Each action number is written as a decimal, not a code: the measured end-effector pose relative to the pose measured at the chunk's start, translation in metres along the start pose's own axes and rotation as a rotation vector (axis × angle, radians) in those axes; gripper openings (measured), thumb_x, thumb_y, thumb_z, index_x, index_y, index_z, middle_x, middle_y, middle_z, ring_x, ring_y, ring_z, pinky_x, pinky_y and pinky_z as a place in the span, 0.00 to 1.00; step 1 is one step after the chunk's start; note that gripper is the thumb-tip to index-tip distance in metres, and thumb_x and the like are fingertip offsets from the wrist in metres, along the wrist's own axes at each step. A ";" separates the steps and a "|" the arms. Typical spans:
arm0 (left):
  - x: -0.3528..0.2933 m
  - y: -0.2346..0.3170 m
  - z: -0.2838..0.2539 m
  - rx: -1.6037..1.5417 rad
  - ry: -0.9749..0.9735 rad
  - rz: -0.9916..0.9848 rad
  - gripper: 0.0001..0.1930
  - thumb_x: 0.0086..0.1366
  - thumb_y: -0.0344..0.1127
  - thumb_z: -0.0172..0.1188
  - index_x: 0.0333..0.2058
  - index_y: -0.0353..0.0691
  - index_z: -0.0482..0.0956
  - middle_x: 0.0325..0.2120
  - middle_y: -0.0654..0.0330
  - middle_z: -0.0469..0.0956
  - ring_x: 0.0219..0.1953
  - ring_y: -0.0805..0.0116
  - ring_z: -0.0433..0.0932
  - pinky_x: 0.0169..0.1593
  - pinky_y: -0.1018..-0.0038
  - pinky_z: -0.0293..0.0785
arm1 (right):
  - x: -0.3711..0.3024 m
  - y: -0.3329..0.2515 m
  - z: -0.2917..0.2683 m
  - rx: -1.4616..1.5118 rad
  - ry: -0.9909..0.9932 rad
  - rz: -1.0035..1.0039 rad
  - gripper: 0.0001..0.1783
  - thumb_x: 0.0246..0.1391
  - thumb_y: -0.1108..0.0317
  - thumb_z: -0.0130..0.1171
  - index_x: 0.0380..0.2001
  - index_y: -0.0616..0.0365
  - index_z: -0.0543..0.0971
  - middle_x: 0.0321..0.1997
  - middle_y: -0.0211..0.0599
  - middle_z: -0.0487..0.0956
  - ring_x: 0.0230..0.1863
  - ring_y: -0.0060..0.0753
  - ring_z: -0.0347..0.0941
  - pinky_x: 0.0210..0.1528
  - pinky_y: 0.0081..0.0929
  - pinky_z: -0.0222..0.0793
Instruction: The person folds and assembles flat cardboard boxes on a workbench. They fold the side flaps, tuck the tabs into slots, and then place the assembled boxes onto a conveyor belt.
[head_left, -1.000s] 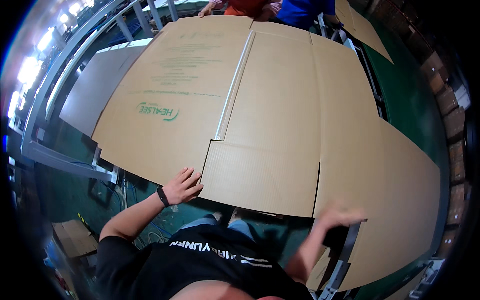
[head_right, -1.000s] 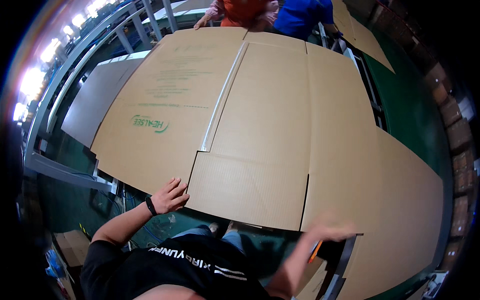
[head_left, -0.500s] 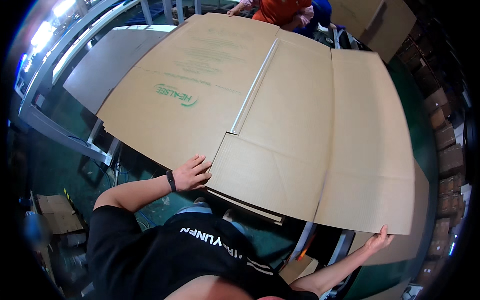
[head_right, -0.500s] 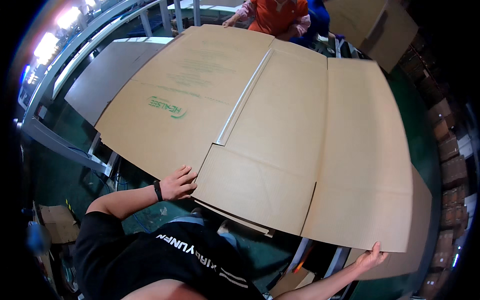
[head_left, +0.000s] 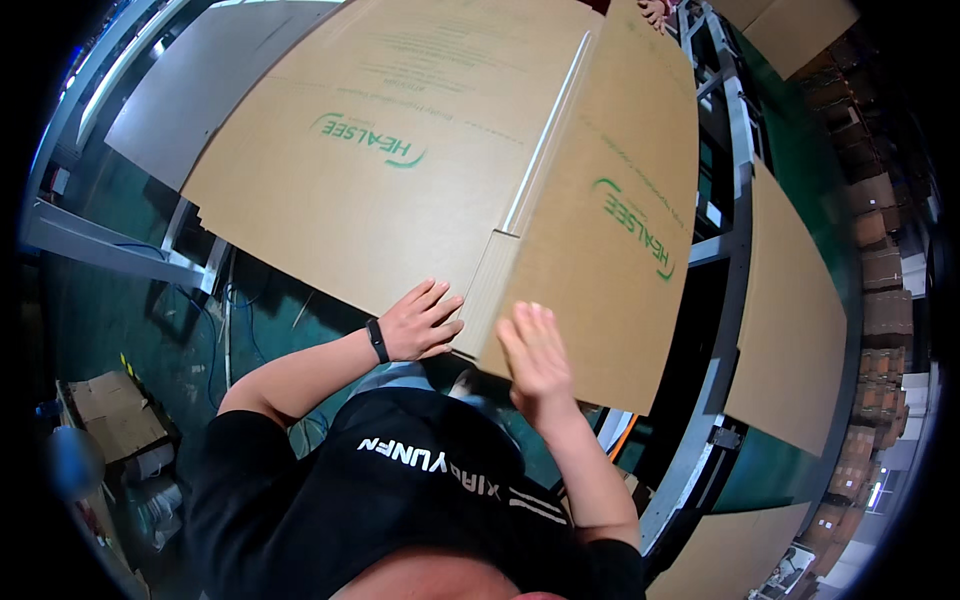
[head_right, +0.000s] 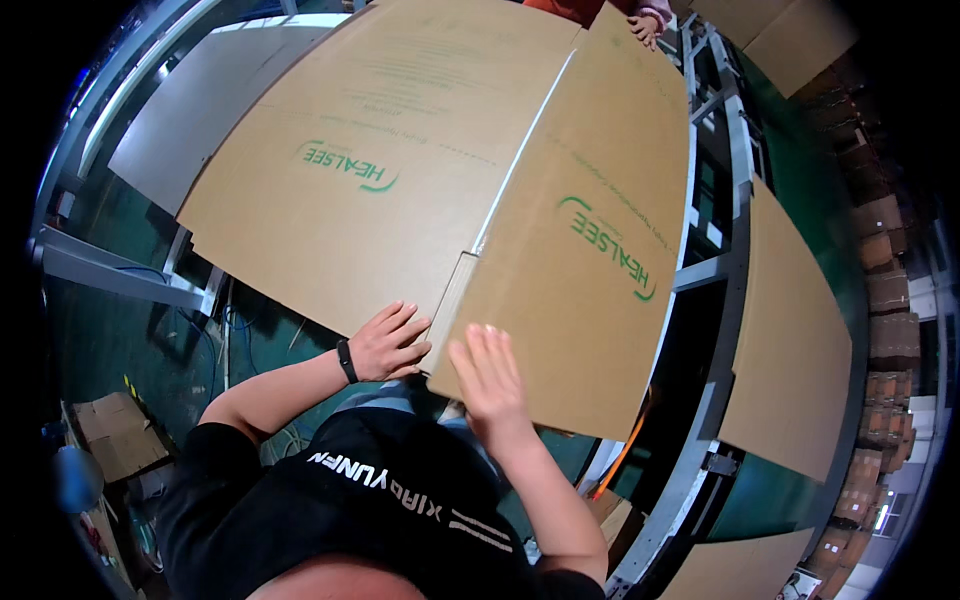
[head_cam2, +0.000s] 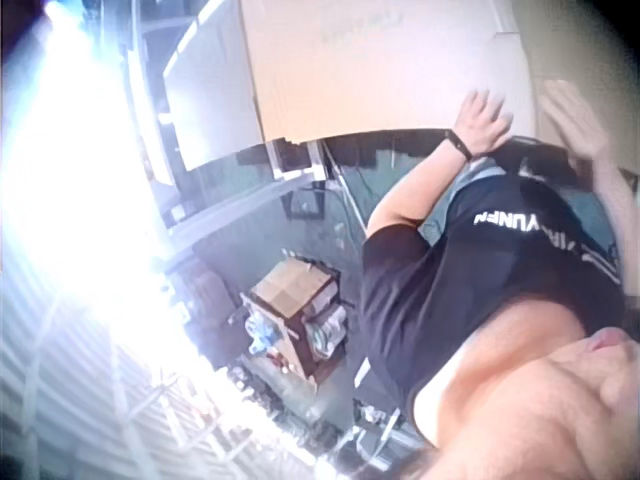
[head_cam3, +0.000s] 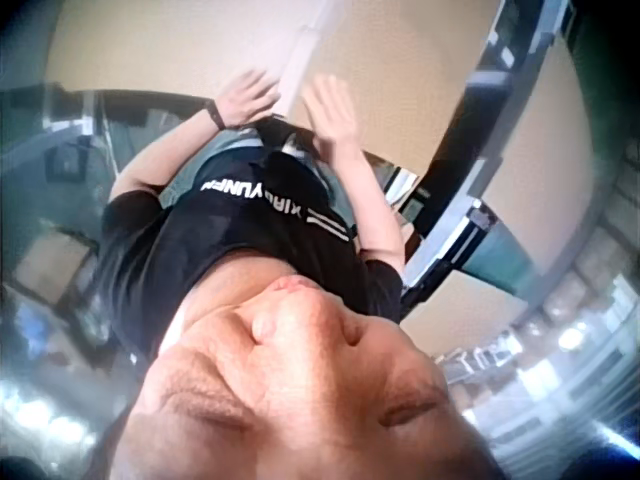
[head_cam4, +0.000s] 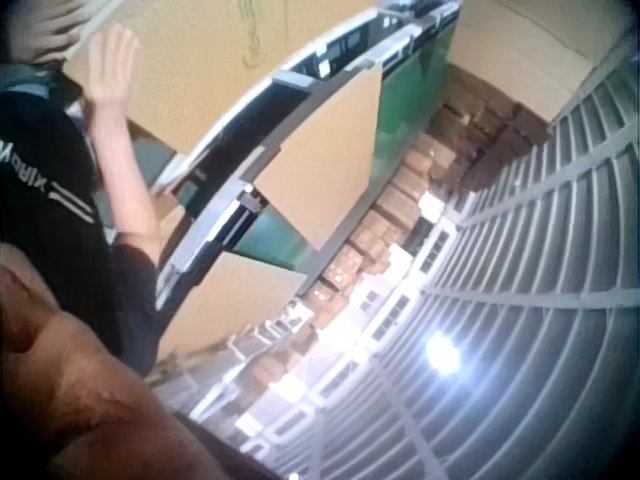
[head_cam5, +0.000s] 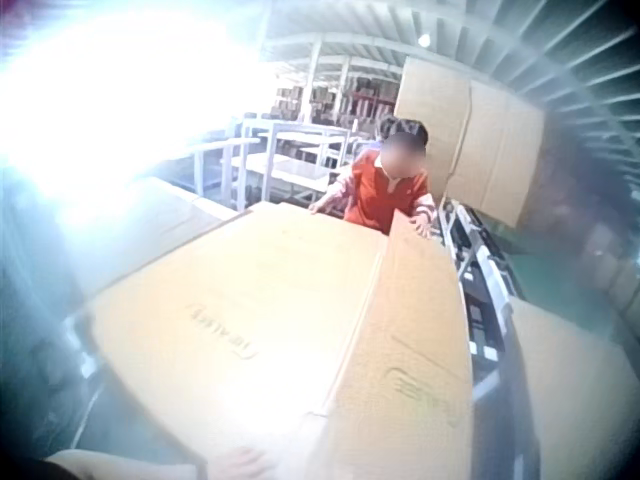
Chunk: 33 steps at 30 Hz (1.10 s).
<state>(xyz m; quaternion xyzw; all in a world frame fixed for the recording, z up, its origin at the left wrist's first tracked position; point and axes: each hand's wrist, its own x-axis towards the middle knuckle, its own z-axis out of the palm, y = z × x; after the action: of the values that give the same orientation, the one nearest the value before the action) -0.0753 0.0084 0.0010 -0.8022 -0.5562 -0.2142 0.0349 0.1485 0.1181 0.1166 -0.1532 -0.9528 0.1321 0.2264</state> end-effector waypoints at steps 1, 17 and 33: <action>0.001 0.000 -0.003 -0.010 0.000 0.003 0.19 0.56 0.50 0.61 0.43 0.47 0.76 0.55 0.50 0.69 0.59 0.42 0.66 0.64 0.49 0.57 | -0.001 0.005 0.032 -0.018 -0.030 -0.028 0.24 0.49 0.77 0.51 0.53 0.66 0.73 0.59 0.58 0.70 0.62 0.59 0.65 0.65 0.52 0.58; 0.013 0.011 -0.017 -0.168 -0.105 -0.209 0.32 0.49 0.42 0.65 0.55 0.43 0.72 0.59 0.56 0.68 0.63 0.50 0.61 0.64 0.53 0.60 | -0.035 0.102 0.042 0.240 -0.239 0.509 0.27 0.43 0.66 0.62 0.51 0.56 0.76 0.66 0.45 0.64 0.71 0.51 0.50 0.71 0.47 0.47; 0.021 -0.025 -0.010 -0.386 -0.036 -0.067 0.28 0.49 0.44 0.63 0.49 0.39 0.76 0.54 0.52 0.72 0.55 0.53 0.70 0.55 0.59 0.70 | -0.049 0.377 -0.021 1.007 0.300 1.608 0.30 0.64 0.43 0.45 0.55 0.57 0.74 0.54 0.39 0.77 0.52 0.40 0.73 0.53 0.40 0.69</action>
<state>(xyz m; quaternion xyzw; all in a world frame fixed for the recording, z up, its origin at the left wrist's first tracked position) -0.0952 0.0339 0.0134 -0.7788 -0.5317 -0.3033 -0.1368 0.2872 0.4509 -0.0055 -0.6611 -0.3552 0.6207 0.2270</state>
